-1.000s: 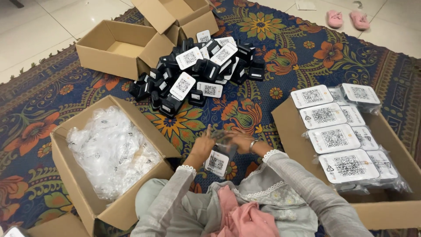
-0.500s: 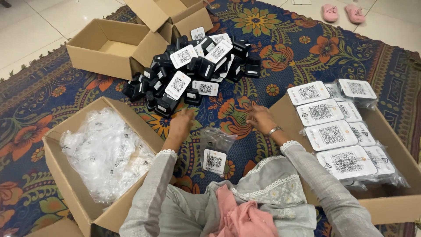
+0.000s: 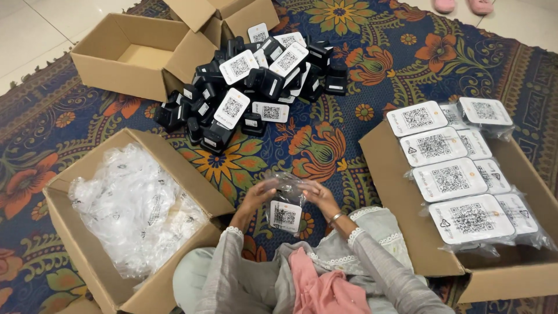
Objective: The person packs electronic devices with QR codes into plastic bags and then places them into cardboard boxes.
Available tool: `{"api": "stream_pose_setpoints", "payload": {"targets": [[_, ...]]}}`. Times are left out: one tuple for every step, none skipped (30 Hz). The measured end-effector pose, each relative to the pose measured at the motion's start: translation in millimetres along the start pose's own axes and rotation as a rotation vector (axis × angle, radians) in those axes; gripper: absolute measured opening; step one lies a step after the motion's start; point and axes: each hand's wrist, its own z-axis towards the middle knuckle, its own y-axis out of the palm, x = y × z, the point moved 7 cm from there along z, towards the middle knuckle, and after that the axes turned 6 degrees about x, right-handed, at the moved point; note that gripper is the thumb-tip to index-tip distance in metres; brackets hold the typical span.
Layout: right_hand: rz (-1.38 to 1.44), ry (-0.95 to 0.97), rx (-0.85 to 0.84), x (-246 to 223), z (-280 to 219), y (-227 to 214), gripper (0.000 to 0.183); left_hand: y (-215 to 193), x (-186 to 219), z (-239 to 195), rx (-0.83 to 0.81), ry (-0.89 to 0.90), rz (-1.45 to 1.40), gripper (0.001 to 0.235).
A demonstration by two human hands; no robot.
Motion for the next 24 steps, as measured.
{"api": "stream_pose_setpoints", "payload": {"targets": [[0.002, 0.006, 0.003, 9.7, 3.6, -0.9, 0.044, 2.3, -9.6, 1.7, -0.001, -0.006, -0.001, 0.051], [0.047, 0.065, 0.050, 23.0, 7.1, -4.7, 0.036, 2.0, -20.4, 3.4, 0.035, -0.034, -0.061, 0.041], [0.093, 0.123, 0.096, 35.8, 11.7, -8.0, 0.028, 1.1, -30.4, 6.2, 0.071, -0.060, -0.120, 0.034], [0.095, 0.126, 0.099, 49.3, 18.8, -13.2, 0.028, 3.4, -29.0, 7.6, 0.070, -0.064, -0.120, 0.034], [0.065, 0.066, 0.044, 58.5, 26.2, -14.8, 0.025, 6.3, -27.5, 9.1, 0.063, -0.068, -0.126, 0.032], [0.036, 0.007, -0.011, 67.7, 32.9, -16.2, 0.022, 9.2, -25.9, 10.6, 0.055, -0.073, -0.132, 0.032], [0.037, 0.009, -0.008, 52.2, 31.4, -7.1, 0.022, 10.1, -36.0, 18.2, 0.053, -0.076, -0.133, 0.032], [-0.002, 0.003, -0.040, 36.3, 29.6, 4.5, 0.026, 12.9, -44.2, 25.5, 0.023, -0.052, -0.101, 0.030], [-0.042, -0.003, -0.073, 20.3, 28.4, 16.1, 0.032, 15.6, -52.3, 33.1, -0.007, -0.027, -0.069, 0.028], [-0.042, -0.001, -0.071, 11.3, 31.0, 20.8, 0.032, 16.9, -63.5, 42.5, -0.008, -0.029, -0.069, 0.028], [-0.041, 0.019, -0.114, 4.2, 31.9, 28.9, 0.044, 18.0, -75.0, 50.6, -0.007, -0.027, -0.028, 0.023], [-0.041, 0.040, -0.157, -2.9, 32.5, 36.9, 0.057, 19.2, -86.5, 58.4, -0.006, -0.026, 0.013, 0.020], [-0.039, 0.042, -0.155, 4.5, 39.3, 33.5, 0.057, 18.9, -97.0, 64.8, -0.007, -0.028, 0.013, 0.020], [-0.044, 0.041, -0.178, 11.8, 45.5, 31.8, 0.055, 17.3, -108.4, 70.9, 0.009, -0.041, 0.050, 0.019], [-0.049, 0.040, -0.201, 19.3, 51.1, 30.3, 0.052, 15.7, -120.0, 76.4, 0.026, -0.055, 0.086, 0.018], [-0.047, 0.042, -0.199, 27.1, 52.9, 27.1, 0.052, 19.3, -108.4, 69.8, 0.025, -0.058, 0.087, 0.018], [-0.039, 0.067, -0.158, 35.9, 56.7, 21.6, 0.045, 16.5, -95.4, 64.6, 0.104, -0.054, 0.126, 0.022], [-0.031, 0.091, -0.117, 44.7, 60.0, 16.1, 0.039, 13.7, -82.3, 58.7, 0.183, -0.049, 0.165, 0.028], [-0.028, 0.093, -0.117, 44.9, 59.3, 17.7, 0.039, 19.9, -48.2, 41.3, 0.183, -0.052, 0.167, 0.028], [-0.026, 0.120, -0.134, 46.8, 57.9, 20.6, 0.042, 18.2, -8.5, 22.8, 0.303, 0.010, 0.250, 0.036], [-0.025, 0.146, -0.155, 47.8, 57.7, 23.8, 0.045, 16.9, 32.6, 3.9, 0.425, 0.074, 0.333, 0.045], [-0.024, 0.148, -0.157, 61.9, 61.4, 20.3, 0.045, 19.1, 41.2, -5.0, 0.427, 0.073, 0.334, 0.045], [-0.037, 0.157, -0.127, 76.5, 65.7, 14.5, 0.042, 21.0, 58.7, -15.4, 0.469, 0.185, 0.432, 0.042], [-0.051, 0.167, -0.097, 91.2, 69.8, 8.7, 0.039, 24.1, 76.1, -26.7, 0.510, 0.299, 0.531, 0.039]]}}
